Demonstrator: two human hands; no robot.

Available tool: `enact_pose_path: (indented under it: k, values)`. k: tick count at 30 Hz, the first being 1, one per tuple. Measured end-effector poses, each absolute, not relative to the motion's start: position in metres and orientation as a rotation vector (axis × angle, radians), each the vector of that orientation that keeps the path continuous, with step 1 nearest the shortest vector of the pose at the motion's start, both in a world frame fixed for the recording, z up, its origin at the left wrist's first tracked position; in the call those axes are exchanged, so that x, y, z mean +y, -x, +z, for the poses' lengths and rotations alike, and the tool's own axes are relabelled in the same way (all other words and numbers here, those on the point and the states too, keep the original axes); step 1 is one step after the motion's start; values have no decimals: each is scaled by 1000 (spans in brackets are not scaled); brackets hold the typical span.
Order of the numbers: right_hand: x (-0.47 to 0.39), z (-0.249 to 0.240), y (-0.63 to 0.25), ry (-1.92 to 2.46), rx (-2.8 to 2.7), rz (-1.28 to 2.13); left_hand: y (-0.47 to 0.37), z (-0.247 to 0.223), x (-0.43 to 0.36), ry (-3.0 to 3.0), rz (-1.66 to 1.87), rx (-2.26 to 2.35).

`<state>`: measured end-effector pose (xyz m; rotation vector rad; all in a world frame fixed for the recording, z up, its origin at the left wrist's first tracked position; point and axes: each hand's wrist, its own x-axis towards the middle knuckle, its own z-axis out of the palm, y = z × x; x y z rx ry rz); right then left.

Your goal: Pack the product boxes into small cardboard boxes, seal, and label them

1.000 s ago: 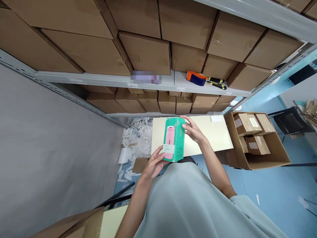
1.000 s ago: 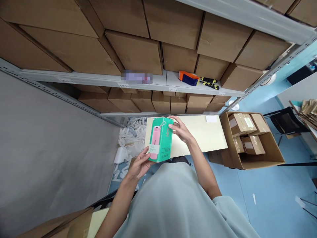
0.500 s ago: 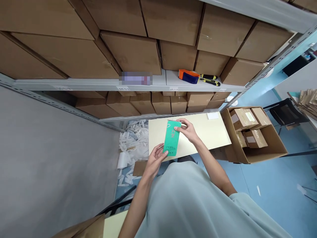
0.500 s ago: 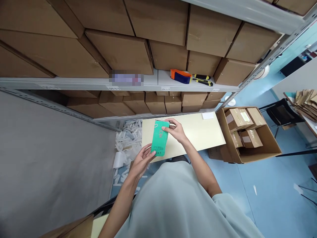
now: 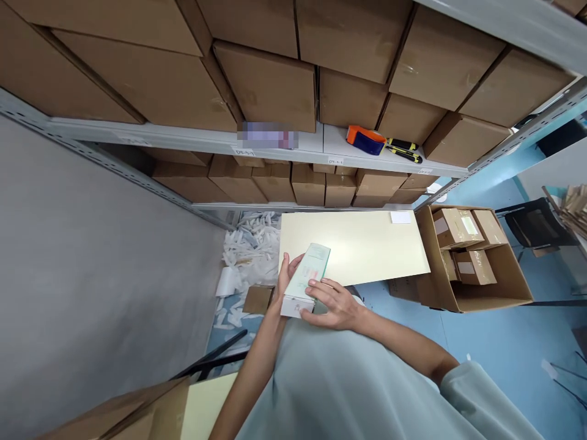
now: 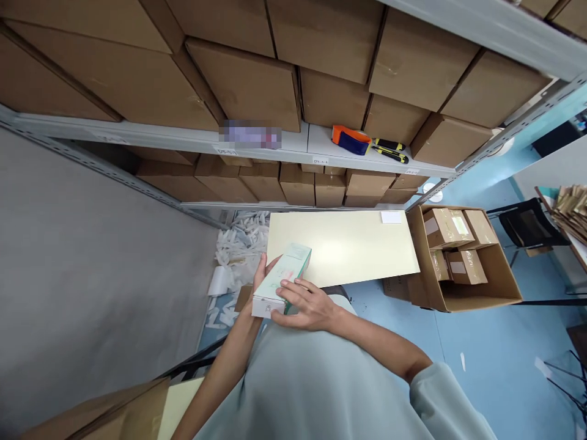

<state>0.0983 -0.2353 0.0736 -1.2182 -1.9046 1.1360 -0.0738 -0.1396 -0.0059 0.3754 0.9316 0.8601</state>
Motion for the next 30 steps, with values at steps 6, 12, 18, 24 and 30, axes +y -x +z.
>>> enact_pose_path:
  k: [6,12,18,24,30]
  values:
    - [-220,78,-111,1330,-1713,973,78,4,-149,-422,1016,1161]
    - [-142,100,-151,1479,-1024,756,88,43,-177,-947,1216,1342]
    - [-97,54,-167,1573,-479,1430,87,76,-177,-1527,1275,1372]
    - [-129,-3,-135,1551,-26,1970,82,72,-167,-1629,1206,1372]
    - [-103,-41,-123,1742,-129,1938,87,44,-164,-1500,1137,1508]
